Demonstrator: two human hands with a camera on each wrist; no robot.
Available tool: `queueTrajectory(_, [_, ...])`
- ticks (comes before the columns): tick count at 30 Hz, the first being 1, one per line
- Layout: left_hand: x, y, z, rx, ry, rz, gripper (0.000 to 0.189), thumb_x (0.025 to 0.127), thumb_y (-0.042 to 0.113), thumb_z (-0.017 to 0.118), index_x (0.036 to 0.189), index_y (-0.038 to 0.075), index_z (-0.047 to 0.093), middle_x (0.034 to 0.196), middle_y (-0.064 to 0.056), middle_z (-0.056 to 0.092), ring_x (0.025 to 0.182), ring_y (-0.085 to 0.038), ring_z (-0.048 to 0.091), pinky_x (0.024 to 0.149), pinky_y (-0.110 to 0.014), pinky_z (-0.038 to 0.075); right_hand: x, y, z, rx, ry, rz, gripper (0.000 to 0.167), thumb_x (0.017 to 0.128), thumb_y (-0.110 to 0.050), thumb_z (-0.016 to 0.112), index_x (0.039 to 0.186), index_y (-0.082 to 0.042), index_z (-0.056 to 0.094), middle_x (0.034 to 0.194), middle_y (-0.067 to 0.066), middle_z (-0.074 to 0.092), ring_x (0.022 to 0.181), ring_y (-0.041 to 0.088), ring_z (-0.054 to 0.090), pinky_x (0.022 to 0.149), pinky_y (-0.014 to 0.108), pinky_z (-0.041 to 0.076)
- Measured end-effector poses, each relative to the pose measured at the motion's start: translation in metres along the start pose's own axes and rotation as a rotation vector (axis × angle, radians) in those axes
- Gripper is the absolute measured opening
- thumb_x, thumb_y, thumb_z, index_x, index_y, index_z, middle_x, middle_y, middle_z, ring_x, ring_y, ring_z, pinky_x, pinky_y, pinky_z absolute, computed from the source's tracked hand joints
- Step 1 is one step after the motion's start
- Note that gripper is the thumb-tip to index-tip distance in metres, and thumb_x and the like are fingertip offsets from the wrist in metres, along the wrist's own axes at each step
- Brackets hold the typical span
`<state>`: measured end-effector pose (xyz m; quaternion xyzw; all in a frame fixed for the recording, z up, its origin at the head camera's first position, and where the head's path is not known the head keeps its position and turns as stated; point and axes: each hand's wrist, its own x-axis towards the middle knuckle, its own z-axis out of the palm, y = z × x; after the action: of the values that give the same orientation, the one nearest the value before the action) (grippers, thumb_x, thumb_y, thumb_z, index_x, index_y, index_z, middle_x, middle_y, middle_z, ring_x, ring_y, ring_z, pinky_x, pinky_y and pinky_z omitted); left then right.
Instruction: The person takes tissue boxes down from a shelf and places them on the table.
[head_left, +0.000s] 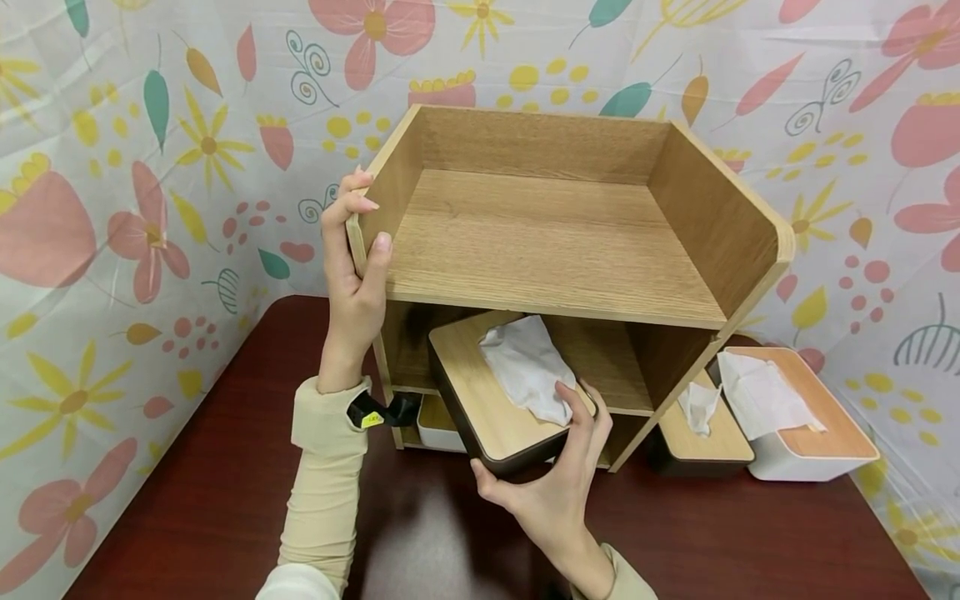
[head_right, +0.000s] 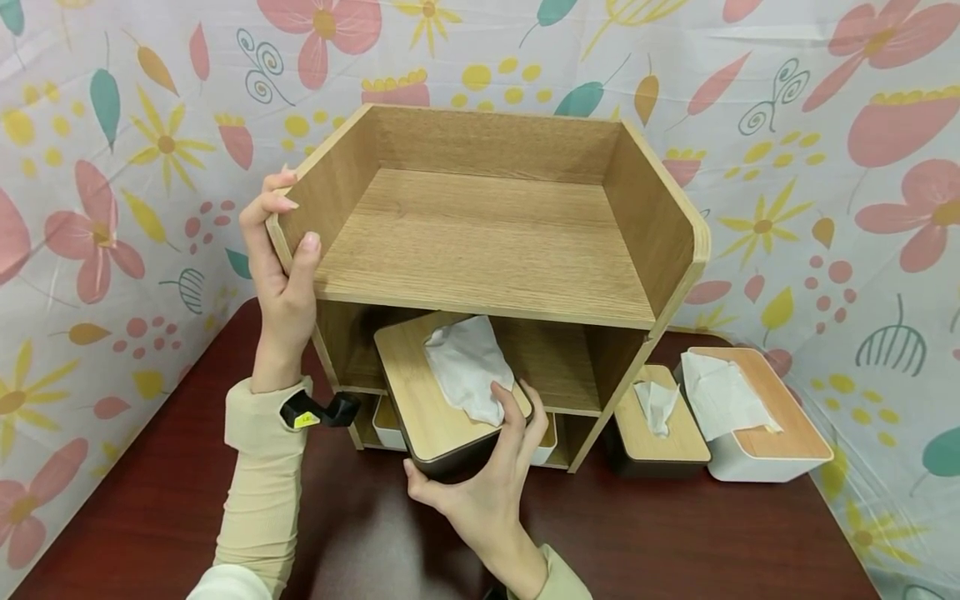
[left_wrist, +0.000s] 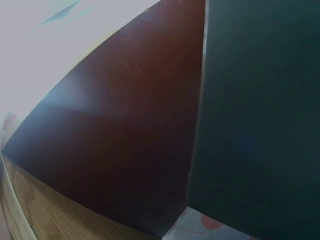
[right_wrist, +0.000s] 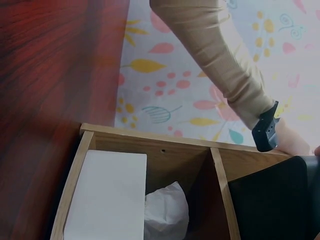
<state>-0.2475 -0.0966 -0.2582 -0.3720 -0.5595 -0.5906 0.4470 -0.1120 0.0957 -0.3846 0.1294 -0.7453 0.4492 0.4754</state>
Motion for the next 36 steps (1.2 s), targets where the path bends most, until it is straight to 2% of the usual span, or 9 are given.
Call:
queueTrajectory(8, [-0.0001, -0.0001, -0.001, 0.0, 0.001, -0.001, 0.031, 0.088, 0.009, 0.045, 0.113, -0.008, 0.039, 0.134, -0.001, 0.044, 0.137, -0.029, 0.034, 0.115, -0.047, 0.029, -0.0014, -0.0016, -0.0019, 0.016, -0.011, 0.01, 0.1, 0.056, -0.051, 0.082, 0.129, 0.008, 0.047, 0.129, 0.027, 0.045, 0.126, 0.037, 0.032, 0.107, 0.026, 0.028])
queueTrajectory(17, [0.0006, -0.0022, -0.0004, 0.01, -0.001, 0.01, 0.031, 0.088, 0.01, 0.045, 0.112, -0.008, 0.04, 0.134, -0.001, 0.044, 0.135, -0.029, 0.036, 0.115, -0.046, 0.03, -0.003, -0.0018, -0.0044, 0.025, -0.013, 0.012, 0.101, 0.051, -0.046, 0.084, 0.128, 0.008, 0.047, 0.131, 0.031, 0.039, 0.126, 0.036, 0.032, 0.107, 0.026, 0.028])
queueTrajectory(28, [0.0004, -0.0014, -0.0001, 0.001, 0.005, 0.011, 0.031, 0.087, 0.009, 0.045, 0.112, -0.009, 0.039, 0.134, -0.001, 0.044, 0.135, -0.029, 0.036, 0.115, -0.046, 0.029, -0.0066, -0.0001, -0.0072, 0.039, -0.003, -0.002, 0.1, 0.052, -0.047, 0.084, 0.125, 0.011, 0.048, 0.129, 0.034, 0.04, 0.127, 0.037, 0.033, 0.107, 0.026, 0.029])
queueTrajectory(36, [0.0003, 0.0001, 0.0003, -0.006, 0.006, 0.009, 0.031, 0.087, 0.009, 0.045, 0.112, -0.008, 0.039, 0.134, -0.001, 0.044, 0.135, -0.029, 0.036, 0.115, -0.046, 0.029, -0.0079, -0.0016, -0.0096, 0.04, -0.003, 0.0, 0.1, 0.057, -0.053, 0.082, 0.125, 0.011, 0.048, 0.129, 0.034, 0.04, 0.128, 0.034, 0.033, 0.106, 0.026, 0.029])
